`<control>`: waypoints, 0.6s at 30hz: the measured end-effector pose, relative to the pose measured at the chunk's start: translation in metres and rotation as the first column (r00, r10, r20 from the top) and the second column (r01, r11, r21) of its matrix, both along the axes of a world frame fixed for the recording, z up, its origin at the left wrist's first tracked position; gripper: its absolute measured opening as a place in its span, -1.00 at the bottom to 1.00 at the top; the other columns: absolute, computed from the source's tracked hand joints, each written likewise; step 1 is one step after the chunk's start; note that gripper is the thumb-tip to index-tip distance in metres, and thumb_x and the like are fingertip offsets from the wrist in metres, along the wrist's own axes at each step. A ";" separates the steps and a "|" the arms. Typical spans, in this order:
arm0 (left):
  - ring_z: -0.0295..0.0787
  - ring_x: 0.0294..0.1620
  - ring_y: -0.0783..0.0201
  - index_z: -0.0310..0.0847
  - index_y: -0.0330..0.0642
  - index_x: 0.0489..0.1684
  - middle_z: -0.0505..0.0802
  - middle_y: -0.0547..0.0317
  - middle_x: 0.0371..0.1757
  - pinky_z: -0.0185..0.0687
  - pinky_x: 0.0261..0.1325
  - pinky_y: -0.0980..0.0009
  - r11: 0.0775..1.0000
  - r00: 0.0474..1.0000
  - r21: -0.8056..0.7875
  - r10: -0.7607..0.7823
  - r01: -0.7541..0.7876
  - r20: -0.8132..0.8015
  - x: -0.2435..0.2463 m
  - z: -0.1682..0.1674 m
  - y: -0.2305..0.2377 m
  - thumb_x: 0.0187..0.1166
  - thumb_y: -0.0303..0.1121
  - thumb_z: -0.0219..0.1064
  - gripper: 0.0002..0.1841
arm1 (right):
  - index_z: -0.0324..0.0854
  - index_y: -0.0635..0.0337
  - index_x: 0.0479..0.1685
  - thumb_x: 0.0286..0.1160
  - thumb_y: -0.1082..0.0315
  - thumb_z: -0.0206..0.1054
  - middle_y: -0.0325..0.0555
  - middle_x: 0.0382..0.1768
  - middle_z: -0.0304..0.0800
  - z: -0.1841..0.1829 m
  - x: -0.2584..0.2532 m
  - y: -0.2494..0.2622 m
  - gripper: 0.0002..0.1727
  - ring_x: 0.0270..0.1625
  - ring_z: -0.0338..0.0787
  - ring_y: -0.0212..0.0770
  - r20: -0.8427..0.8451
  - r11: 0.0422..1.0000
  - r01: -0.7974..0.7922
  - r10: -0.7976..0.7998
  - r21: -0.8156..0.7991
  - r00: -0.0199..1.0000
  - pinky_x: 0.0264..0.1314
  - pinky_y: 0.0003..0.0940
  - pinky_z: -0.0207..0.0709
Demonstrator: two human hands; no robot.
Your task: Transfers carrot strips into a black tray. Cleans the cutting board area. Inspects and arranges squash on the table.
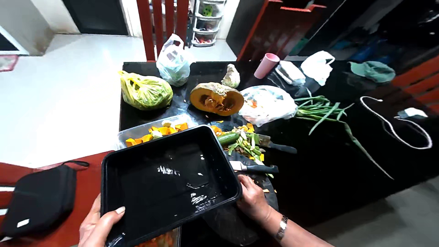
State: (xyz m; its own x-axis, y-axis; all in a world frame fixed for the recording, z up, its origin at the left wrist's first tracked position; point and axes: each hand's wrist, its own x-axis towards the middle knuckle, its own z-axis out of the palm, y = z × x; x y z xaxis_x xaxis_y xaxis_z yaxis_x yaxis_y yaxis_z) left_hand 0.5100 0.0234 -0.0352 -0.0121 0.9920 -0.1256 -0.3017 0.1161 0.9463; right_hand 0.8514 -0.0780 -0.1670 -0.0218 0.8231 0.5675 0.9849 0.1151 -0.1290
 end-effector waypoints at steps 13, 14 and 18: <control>0.90 -0.19 0.45 0.64 -0.21 0.28 0.92 0.28 -0.09 0.87 -0.17 0.48 0.999 0.996 0.001 -0.037 0.038 -0.087 0.037 -0.017 -0.052 0.29 -0.64 0.07 -0.48 | 0.88 -0.08 -0.15 0.40 0.32 0.48 -0.28 -0.42 0.87 0.163 0.041 0.028 -0.87 -0.61 0.67 -0.54 -0.980 0.859 -0.508 0.047 -0.059 0.192 -0.62 -0.67 0.54; 0.90 -0.23 0.45 0.66 -0.19 0.25 0.93 0.27 -0.13 0.87 -0.21 0.48 0.999 0.996 -0.013 -0.036 0.035 -0.077 0.044 -0.018 -0.059 0.29 -0.63 0.07 -0.50 | 0.85 -0.08 -0.17 0.41 0.31 0.47 -0.28 -0.47 0.84 0.175 0.036 0.030 -0.89 -0.63 0.64 -0.55 -0.972 0.798 -0.599 0.087 -0.065 0.221 -0.64 -0.69 0.52; 0.90 -0.31 0.44 0.73 -0.14 0.07 0.92 0.20 -0.24 0.85 -0.30 0.47 0.999 1.000 -0.052 0.006 -0.006 -0.004 0.077 -0.025 -0.096 0.28 -0.62 0.09 -0.57 | 0.76 0.13 -0.22 0.42 0.41 0.43 -0.29 -0.58 0.75 0.185 0.008 0.037 -0.95 -0.69 0.59 -0.50 -0.849 0.592 -0.785 0.306 -0.184 0.430 -0.77 -0.63 0.46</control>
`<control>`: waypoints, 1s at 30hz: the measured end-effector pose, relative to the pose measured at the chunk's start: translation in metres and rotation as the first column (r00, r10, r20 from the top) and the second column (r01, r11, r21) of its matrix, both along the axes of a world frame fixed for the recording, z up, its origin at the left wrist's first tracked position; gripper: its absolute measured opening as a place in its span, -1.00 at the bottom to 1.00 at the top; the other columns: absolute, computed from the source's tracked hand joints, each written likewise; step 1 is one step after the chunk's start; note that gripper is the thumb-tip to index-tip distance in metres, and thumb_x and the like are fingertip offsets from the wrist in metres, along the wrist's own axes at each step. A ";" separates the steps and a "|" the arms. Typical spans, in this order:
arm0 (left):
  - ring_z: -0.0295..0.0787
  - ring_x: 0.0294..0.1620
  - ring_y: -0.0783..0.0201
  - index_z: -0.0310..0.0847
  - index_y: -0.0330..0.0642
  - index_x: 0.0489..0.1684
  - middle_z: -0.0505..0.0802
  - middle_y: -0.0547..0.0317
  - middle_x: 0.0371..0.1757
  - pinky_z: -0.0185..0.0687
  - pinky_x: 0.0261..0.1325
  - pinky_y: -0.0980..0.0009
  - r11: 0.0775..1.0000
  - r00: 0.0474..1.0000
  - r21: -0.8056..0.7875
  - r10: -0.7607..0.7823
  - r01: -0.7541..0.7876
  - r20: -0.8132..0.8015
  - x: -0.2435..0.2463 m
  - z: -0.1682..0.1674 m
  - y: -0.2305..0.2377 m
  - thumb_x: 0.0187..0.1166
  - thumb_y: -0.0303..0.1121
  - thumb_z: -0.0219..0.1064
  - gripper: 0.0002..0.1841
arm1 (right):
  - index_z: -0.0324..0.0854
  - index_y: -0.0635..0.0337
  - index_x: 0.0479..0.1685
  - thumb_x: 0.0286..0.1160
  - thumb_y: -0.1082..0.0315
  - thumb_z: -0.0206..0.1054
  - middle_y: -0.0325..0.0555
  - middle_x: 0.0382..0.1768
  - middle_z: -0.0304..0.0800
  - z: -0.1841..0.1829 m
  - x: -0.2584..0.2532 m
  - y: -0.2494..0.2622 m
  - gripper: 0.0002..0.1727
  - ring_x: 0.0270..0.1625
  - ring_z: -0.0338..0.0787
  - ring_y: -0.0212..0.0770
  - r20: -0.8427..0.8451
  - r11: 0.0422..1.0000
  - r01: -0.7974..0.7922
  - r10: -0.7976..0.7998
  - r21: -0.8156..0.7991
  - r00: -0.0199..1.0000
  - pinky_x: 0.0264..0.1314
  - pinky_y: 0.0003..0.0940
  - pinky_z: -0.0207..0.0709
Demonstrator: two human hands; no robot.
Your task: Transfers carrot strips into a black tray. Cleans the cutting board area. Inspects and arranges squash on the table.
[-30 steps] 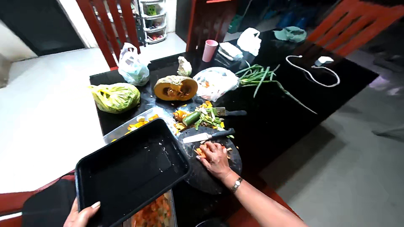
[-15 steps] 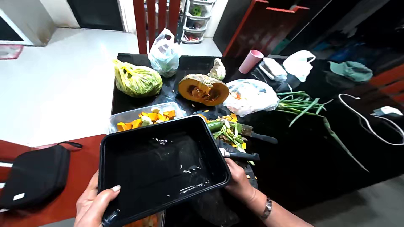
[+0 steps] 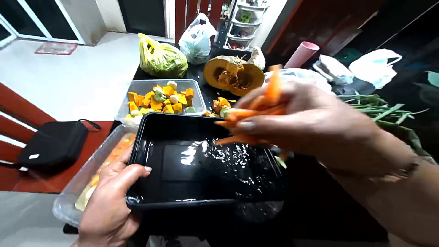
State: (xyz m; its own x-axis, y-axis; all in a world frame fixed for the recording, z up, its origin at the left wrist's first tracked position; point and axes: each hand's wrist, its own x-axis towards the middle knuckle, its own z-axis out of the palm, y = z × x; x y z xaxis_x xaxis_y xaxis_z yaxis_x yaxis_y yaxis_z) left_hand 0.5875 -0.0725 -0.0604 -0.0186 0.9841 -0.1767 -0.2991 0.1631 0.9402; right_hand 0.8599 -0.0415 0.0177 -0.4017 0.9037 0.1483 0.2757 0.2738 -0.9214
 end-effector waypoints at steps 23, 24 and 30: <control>0.90 -0.25 0.44 0.60 -0.07 -0.03 0.91 0.29 -0.29 0.87 -0.17 0.42 0.942 0.953 0.151 0.303 -0.300 0.003 -0.004 -0.015 -0.084 0.56 -0.52 0.02 -0.75 | 0.31 0.30 0.73 0.50 -0.50 0.06 0.29 0.73 0.29 -0.183 0.119 -0.069 0.07 0.78 0.26 0.27 0.646 0.914 -0.199 -0.085 0.354 0.758 0.73 0.19 0.22; 0.90 -0.25 0.47 0.59 -0.05 -0.06 0.91 0.32 -0.30 0.87 -0.15 0.45 0.943 0.955 0.151 0.298 -0.295 0.009 -0.009 -0.014 -0.084 0.61 -0.52 -0.05 -0.73 | 0.28 0.28 0.75 0.50 -0.53 0.02 0.31 0.75 0.25 -0.185 0.115 -0.065 0.10 0.79 0.24 0.28 0.649 0.908 -0.193 -0.106 0.372 0.754 0.73 0.20 0.21; 0.90 -0.16 0.47 0.80 0.00 -0.24 0.94 0.28 -0.23 0.84 -0.04 0.47 0.949 0.976 0.231 0.211 -0.216 0.043 -0.060 -0.035 -0.090 0.62 -0.44 0.17 -0.77 | 0.20 0.13 0.84 0.48 -0.58 -0.06 0.45 0.78 0.08 -0.184 0.075 -0.027 0.11 0.84 0.04 0.39 0.697 0.934 -0.178 -0.095 0.309 0.711 0.80 0.27 0.00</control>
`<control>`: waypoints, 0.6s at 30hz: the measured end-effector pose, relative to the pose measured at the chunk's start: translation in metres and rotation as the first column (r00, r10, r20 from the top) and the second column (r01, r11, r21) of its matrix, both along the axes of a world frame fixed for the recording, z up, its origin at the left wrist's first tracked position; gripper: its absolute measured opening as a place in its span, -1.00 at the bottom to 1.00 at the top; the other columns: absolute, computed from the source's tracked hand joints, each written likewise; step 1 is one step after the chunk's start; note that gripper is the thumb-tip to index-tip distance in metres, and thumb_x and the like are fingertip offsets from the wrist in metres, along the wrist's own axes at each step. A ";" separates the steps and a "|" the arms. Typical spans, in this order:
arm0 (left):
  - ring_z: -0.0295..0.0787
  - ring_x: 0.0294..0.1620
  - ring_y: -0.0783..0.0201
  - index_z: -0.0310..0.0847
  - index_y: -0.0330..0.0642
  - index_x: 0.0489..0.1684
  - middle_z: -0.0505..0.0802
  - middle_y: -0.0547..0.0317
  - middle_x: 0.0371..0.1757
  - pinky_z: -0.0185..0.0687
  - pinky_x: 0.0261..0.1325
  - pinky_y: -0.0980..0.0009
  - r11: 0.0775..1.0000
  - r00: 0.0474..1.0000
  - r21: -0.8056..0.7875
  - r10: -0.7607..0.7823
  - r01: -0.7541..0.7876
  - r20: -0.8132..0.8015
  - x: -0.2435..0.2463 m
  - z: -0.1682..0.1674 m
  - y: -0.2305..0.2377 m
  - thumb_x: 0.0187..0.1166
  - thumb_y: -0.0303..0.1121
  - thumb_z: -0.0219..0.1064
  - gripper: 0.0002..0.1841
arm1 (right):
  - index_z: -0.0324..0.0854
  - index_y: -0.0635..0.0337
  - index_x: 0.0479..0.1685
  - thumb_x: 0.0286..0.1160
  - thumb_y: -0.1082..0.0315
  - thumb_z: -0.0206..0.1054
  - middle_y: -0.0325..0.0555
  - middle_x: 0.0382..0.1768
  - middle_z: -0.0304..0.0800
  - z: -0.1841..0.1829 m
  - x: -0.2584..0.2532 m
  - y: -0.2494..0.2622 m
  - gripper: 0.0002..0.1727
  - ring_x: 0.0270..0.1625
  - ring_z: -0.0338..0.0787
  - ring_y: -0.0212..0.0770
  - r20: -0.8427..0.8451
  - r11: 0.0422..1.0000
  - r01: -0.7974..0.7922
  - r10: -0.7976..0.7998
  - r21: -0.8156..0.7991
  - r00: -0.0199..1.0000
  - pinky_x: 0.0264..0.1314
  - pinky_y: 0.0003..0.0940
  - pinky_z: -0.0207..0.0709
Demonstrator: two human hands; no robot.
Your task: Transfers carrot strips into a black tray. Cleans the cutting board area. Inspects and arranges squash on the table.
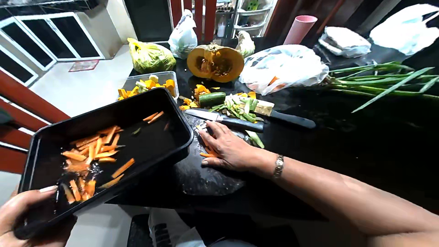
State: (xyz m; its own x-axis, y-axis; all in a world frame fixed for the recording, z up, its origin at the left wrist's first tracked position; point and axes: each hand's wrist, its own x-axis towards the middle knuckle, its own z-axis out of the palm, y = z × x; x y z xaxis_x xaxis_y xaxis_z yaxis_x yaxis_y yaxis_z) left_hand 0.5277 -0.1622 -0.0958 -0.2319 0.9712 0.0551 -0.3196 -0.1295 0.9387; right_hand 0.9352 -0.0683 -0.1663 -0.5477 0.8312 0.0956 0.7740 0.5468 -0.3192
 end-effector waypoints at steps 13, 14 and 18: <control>0.87 -0.39 0.49 0.68 -0.08 -0.41 0.90 0.27 -0.45 0.83 -0.25 0.49 0.971 0.977 -0.118 0.201 -0.208 -0.069 0.037 0.022 -0.008 0.63 -0.56 -0.07 -0.64 | 0.77 0.28 -0.01 0.64 0.36 0.21 0.09 0.11 0.80 -0.012 -0.003 0.000 -0.75 0.26 0.73 0.05 -0.273 0.953 -0.194 0.256 0.234 0.927 0.38 -0.10 0.57; 0.88 -0.38 0.48 0.66 -0.08 -0.36 0.91 0.28 -0.44 0.84 -0.23 0.48 0.969 0.977 -0.126 0.203 -0.210 -0.070 0.044 0.025 -0.009 0.61 -0.57 -0.08 -0.66 | 0.78 0.28 -0.05 0.63 0.37 0.20 0.09 0.08 0.81 -0.012 -0.002 -0.002 -0.76 0.23 0.75 0.06 -0.273 0.950 -0.179 0.248 0.254 0.929 0.33 -0.09 0.59; 0.89 -0.33 0.47 0.57 -0.07 -0.07 0.90 0.31 -0.35 0.86 -0.26 0.44 0.967 0.981 -0.168 0.182 -0.191 -0.065 0.055 0.019 -0.010 0.51 -0.55 0.00 -0.74 | 0.76 0.26 -0.10 0.56 0.45 0.16 0.09 -0.06 0.80 -0.010 -0.002 -0.004 -0.76 0.07 0.78 0.08 -0.238 0.936 -0.158 0.238 0.314 0.942 0.09 -0.05 0.68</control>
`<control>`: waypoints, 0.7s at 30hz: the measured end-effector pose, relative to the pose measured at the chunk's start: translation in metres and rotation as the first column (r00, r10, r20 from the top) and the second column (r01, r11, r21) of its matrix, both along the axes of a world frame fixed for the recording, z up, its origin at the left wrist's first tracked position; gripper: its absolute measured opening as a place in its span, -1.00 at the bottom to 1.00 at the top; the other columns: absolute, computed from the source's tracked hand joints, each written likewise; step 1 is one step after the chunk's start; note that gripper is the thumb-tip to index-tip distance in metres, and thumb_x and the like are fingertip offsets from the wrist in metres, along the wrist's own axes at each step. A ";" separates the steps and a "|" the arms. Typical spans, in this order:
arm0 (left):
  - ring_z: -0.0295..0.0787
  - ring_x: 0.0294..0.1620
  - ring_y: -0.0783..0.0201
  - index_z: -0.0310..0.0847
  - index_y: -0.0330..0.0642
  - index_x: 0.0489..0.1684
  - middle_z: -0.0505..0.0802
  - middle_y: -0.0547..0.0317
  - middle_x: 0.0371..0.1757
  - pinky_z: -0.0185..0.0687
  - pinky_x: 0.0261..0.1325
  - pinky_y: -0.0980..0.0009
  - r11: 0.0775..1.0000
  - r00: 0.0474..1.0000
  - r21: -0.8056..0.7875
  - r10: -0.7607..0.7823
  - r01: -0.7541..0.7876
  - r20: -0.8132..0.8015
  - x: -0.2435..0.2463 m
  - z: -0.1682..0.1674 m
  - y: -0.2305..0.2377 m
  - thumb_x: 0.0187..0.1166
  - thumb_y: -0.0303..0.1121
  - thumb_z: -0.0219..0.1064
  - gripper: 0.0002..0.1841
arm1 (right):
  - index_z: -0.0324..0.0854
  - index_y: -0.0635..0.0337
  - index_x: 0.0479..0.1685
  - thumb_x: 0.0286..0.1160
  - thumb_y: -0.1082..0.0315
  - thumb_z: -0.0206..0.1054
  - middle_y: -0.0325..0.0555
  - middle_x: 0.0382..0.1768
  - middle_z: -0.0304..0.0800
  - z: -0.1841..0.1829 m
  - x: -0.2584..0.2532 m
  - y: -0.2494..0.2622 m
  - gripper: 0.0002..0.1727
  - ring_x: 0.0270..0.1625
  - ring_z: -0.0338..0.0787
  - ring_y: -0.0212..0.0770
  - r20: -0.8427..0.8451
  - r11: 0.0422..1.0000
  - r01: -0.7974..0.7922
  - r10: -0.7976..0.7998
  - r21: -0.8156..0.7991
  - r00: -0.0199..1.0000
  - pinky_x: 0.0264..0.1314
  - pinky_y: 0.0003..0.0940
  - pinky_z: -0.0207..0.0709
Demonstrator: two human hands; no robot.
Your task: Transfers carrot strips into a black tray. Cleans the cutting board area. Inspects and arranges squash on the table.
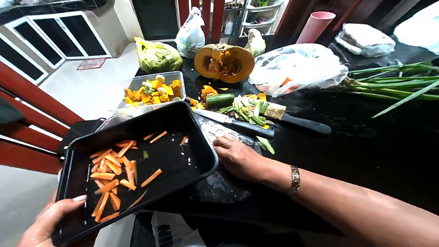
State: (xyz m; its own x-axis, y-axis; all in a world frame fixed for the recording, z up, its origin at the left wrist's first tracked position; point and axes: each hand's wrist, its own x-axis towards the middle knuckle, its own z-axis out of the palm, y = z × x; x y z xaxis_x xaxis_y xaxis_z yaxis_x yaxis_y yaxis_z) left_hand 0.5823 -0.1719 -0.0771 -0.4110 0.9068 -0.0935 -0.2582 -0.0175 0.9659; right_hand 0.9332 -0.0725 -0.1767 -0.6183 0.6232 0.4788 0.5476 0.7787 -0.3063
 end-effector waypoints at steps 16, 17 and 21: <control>0.91 -0.28 0.44 0.60 -0.19 0.07 0.91 0.23 -0.22 0.88 -0.28 0.45 0.996 0.994 -0.023 -0.087 0.089 0.067 0.053 -0.014 0.006 0.32 -0.66 0.00 -0.59 | 0.68 0.28 -0.26 0.63 0.45 0.27 -0.30 -0.58 0.58 0.106 -0.008 0.013 -0.87 -0.65 0.43 -0.60 -0.491 0.972 0.131 -0.212 -0.194 0.845 -0.59 -0.70 0.38; 0.90 -0.28 0.43 0.61 -0.21 0.06 0.91 0.22 -0.23 0.88 -0.29 0.44 0.996 0.993 -0.023 -0.086 0.088 0.076 0.057 -0.014 0.007 0.30 -0.66 0.01 -0.60 | 0.67 0.28 -0.26 0.65 0.46 0.26 -0.29 -0.61 0.57 0.117 -0.020 0.010 -0.86 -0.70 0.42 -0.57 -0.546 0.979 0.046 -0.150 -0.199 0.824 -0.68 -0.68 0.37; 0.90 -0.29 0.40 0.62 -0.22 0.01 0.91 0.19 -0.24 0.87 -0.30 0.42 0.997 0.993 -0.032 -0.067 0.070 0.096 0.069 -0.016 0.008 0.30 -0.66 0.03 -0.63 | 0.77 0.17 -0.14 0.79 0.19 0.09 -0.25 -0.35 0.72 0.124 -0.052 0.015 -0.64 -0.36 0.66 -0.43 -0.255 0.874 -0.213 0.106 -0.438 0.961 -0.31 -0.43 0.56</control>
State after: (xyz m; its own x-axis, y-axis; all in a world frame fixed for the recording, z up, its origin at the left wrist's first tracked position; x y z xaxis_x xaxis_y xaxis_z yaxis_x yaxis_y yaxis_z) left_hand 0.6516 -0.1642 -0.0934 -0.3360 0.9279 -0.1618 -0.3477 0.0374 0.9368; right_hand 0.8812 -0.0576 -0.0526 -0.6424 0.7061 0.2981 0.3062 0.5930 -0.7447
